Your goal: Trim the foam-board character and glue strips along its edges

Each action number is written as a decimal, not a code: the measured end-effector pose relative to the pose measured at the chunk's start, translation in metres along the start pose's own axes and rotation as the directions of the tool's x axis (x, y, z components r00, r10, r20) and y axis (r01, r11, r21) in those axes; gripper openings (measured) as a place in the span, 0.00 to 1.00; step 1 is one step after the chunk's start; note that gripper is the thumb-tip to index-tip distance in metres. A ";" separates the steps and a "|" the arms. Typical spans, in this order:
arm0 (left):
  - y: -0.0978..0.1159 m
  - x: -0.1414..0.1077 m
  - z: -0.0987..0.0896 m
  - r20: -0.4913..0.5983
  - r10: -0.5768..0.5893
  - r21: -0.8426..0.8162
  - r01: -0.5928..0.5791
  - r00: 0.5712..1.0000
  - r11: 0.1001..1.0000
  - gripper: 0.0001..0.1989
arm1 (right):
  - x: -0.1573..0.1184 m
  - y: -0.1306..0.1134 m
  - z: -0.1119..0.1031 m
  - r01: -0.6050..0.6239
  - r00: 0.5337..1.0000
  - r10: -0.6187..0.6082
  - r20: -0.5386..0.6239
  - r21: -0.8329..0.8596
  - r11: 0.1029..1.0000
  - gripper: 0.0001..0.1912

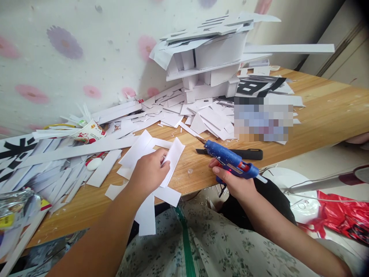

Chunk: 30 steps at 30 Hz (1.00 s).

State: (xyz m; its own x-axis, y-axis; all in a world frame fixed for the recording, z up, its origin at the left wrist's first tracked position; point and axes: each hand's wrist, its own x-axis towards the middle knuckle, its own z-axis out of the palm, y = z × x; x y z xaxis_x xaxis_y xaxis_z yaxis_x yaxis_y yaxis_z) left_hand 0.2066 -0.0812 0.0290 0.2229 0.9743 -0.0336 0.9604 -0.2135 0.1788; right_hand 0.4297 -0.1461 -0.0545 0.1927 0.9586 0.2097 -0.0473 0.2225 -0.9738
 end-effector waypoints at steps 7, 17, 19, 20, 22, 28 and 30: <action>0.003 0.001 0.000 0.010 -0.003 0.013 0.003 1.000 1.000 0.08 | 0.000 -0.003 0.001 -0.002 1.000 0.002 0.005 0.005 1.000 0.07; 0.004 0.000 0.001 0.010 0.002 0.045 -0.002 1.000 0.999 0.09 | 0.001 -0.003 0.002 -0.014 1.000 0.013 0.012 0.039 0.999 0.06; 0.006 0.000 0.001 0.010 -0.003 0.045 0.003 1.000 0.999 0.11 | 0.001 -0.003 0.002 0.002 1.000 -0.003 0.009 0.017 1.000 0.06; 0.006 0.000 0.001 0.011 -0.003 0.046 0.003 1.000 0.999 0.13 | 0.001 -0.003 0.002 0.011 1.000 -0.011 0.001 0.005 1.000 0.06; 0.007 0.001 0.001 0.012 0.004 0.051 -0.005 1.000 0.999 0.16 | 0.001 -0.005 0.002 0.022 1.000 -0.022 -0.006 -0.009 1.000 0.06; 0.005 0.000 0.005 -0.005 0.031 0.093 -0.030 1.000 0.995 0.26 | 0.001 -0.006 0.002 0.019 1.000 -0.019 -0.002 0.000 1.000 0.06; 0.005 -0.001 0.006 -0.009 0.032 0.108 -0.031 0.999 0.994 0.27 | 0.001 -0.007 0.002 0.019 1.000 -0.019 -0.001 0.003 1.000 0.06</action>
State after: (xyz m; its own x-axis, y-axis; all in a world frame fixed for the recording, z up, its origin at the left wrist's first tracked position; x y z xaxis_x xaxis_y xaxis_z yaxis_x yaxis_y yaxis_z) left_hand 0.2126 -0.0833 0.0239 0.2516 0.9676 -0.0190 0.9656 -0.2497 0.0728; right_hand 0.4282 -0.1461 -0.0475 0.1942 0.9540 0.2284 -0.0465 0.2415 -0.9693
